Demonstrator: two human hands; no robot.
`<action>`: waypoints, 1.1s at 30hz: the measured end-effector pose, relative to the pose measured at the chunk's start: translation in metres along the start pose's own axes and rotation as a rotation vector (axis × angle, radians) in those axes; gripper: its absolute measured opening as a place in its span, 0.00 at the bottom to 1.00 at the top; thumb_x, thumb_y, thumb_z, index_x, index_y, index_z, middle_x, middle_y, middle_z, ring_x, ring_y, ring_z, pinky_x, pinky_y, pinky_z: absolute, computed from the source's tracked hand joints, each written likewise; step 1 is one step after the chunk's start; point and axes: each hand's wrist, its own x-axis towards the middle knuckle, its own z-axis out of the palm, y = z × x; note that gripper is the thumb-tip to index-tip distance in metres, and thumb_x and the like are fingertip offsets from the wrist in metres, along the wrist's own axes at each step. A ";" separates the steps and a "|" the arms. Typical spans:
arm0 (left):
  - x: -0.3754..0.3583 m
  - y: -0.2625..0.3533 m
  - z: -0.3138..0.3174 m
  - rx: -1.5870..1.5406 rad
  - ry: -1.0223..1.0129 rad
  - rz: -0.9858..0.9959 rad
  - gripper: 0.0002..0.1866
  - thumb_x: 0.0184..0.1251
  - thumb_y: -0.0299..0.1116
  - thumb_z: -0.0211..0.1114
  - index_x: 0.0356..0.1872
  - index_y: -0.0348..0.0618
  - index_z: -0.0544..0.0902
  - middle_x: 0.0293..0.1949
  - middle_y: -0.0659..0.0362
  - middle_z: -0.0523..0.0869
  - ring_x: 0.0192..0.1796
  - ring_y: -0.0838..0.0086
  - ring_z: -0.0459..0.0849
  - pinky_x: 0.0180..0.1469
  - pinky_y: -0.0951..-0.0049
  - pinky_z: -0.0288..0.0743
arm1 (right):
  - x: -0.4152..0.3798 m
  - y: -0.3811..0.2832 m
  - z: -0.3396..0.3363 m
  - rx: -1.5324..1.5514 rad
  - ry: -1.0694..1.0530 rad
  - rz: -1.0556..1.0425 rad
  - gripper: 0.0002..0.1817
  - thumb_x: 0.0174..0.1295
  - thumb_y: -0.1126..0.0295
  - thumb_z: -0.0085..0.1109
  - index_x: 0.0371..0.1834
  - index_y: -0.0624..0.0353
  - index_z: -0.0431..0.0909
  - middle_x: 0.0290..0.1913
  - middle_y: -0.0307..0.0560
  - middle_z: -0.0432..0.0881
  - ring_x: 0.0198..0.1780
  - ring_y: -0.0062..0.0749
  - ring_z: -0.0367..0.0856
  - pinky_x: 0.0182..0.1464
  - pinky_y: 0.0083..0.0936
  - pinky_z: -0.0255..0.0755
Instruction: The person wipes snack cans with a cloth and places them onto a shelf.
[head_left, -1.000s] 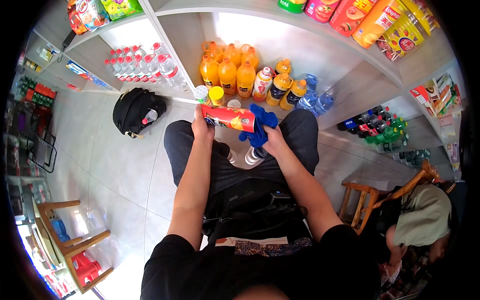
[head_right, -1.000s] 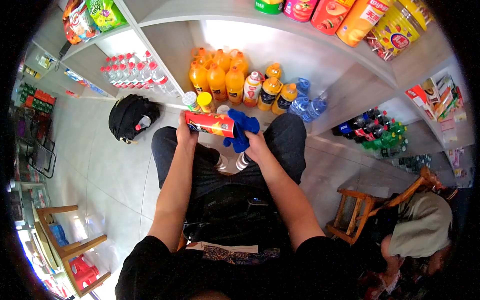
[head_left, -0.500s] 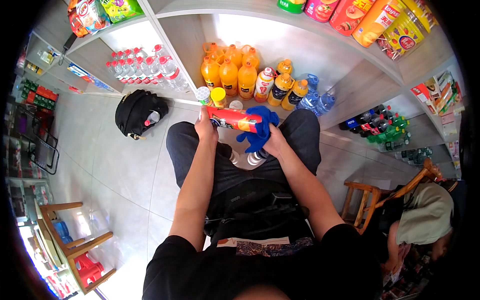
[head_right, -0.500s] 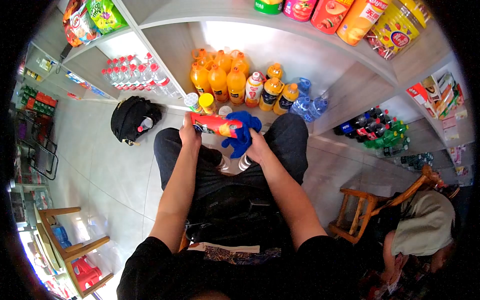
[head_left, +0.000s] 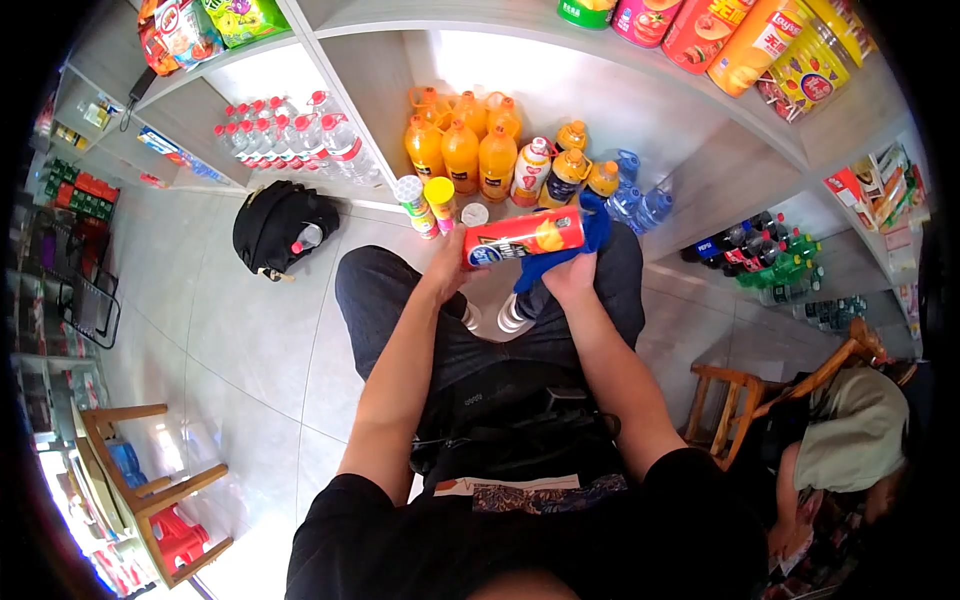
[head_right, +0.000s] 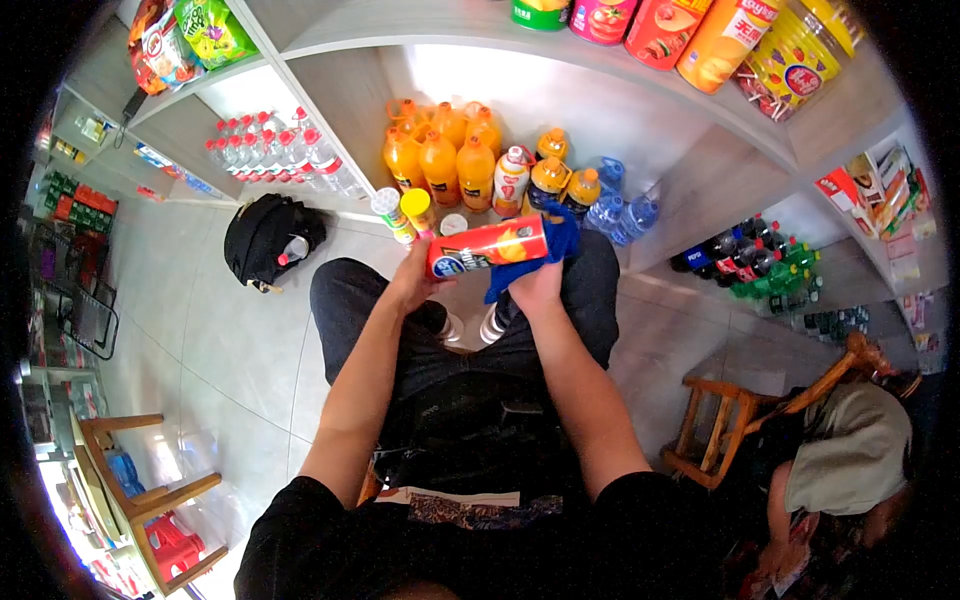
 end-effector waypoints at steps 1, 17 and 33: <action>0.004 -0.006 -0.003 0.088 -0.108 -0.027 0.29 0.74 0.61 0.41 0.61 0.51 0.72 0.47 0.56 0.83 0.42 0.70 0.84 0.44 0.65 0.82 | -0.003 -0.004 0.003 -0.014 -0.035 0.002 0.30 0.67 0.42 0.46 0.60 0.55 0.71 0.59 0.49 0.77 0.62 0.43 0.74 0.67 0.45 0.63; -0.001 -0.047 0.030 0.019 -0.389 -0.327 0.46 0.63 0.78 0.30 0.53 0.43 0.74 0.40 0.51 0.84 0.37 0.66 0.84 0.47 0.65 0.79 | 0.009 0.029 -0.040 -0.583 0.283 -0.052 0.21 0.68 0.61 0.59 0.60 0.54 0.70 0.55 0.40 0.77 0.57 0.29 0.75 0.60 0.30 0.70; 0.021 -0.050 0.004 0.512 -0.189 -0.230 0.52 0.59 0.81 0.27 0.58 0.40 0.74 0.47 0.52 0.83 0.43 0.67 0.81 0.52 0.66 0.74 | -0.004 0.030 -0.037 -1.025 0.104 0.121 0.16 0.64 0.61 0.61 0.51 0.56 0.77 0.47 0.38 0.80 0.47 0.23 0.77 0.51 0.24 0.71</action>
